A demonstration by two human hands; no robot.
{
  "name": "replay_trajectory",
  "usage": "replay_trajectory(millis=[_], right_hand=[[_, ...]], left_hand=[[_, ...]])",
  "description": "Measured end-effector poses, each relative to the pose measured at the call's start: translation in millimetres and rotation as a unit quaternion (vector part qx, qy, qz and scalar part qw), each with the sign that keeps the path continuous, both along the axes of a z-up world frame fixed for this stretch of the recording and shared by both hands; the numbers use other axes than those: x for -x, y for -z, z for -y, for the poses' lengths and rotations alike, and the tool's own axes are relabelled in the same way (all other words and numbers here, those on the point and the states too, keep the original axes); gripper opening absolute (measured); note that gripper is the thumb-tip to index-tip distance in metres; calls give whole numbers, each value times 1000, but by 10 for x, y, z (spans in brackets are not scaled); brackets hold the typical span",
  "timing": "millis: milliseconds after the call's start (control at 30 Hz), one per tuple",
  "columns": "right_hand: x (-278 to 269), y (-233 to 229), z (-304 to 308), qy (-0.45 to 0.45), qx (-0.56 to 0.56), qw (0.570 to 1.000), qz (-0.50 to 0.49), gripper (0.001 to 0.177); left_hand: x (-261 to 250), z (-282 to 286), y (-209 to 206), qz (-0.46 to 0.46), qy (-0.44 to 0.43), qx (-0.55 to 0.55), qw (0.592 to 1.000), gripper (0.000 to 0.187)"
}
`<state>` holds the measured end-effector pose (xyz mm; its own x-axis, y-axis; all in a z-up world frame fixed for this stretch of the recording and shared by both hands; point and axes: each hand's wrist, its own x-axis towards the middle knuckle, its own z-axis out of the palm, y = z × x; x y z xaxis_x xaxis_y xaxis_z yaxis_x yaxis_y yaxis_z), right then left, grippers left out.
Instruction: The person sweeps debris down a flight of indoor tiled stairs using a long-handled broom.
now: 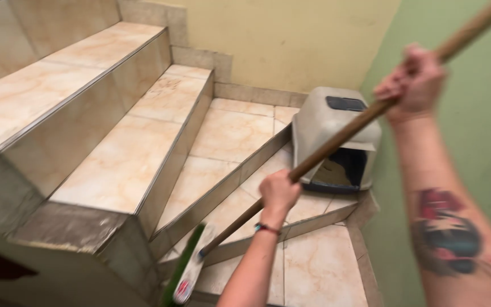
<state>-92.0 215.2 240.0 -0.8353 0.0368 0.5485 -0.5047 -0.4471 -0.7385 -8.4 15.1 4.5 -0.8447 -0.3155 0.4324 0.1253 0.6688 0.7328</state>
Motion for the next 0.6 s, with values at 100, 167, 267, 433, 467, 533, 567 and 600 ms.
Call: replay_trajectory(millis=[100, 167, 267, 433, 467, 533, 567, 600], right_hand=[[-89, 109, -69, -11, 6, 1000, -6, 37], [-129, 376, 123, -7, 4, 1000, -14, 38], [-174, 910, 417, -4, 2, 1000, 26, 36], [-188, 966, 178, -107, 45, 991, 62, 46], [-217, 907, 163, -106, 44, 992, 58, 46], [-210, 690, 113, -99, 47, 993, 53, 45], [-264, 620, 71, -97, 46, 993, 56, 45], [-304, 557, 32, -86, 35, 993, 67, 44]], left_hand=[[61, -61, 137, -44, 12, 18, 999, 14], [39, 70, 423, -54, 3, 21, 998, 14], [-169, 337, 941, 34, -19, 26, 999, 17], [-507, 276, 781, -17, -73, 47, 996, 20], [-566, 240, 711, -21, -73, 46, 996, 20], [-547, 176, 487, -49, -73, 31, 996, 20], [-566, 112, 471, -45, -72, 29, 996, 20], [-572, 50, 461, -38, -60, 8, 997, 21]])
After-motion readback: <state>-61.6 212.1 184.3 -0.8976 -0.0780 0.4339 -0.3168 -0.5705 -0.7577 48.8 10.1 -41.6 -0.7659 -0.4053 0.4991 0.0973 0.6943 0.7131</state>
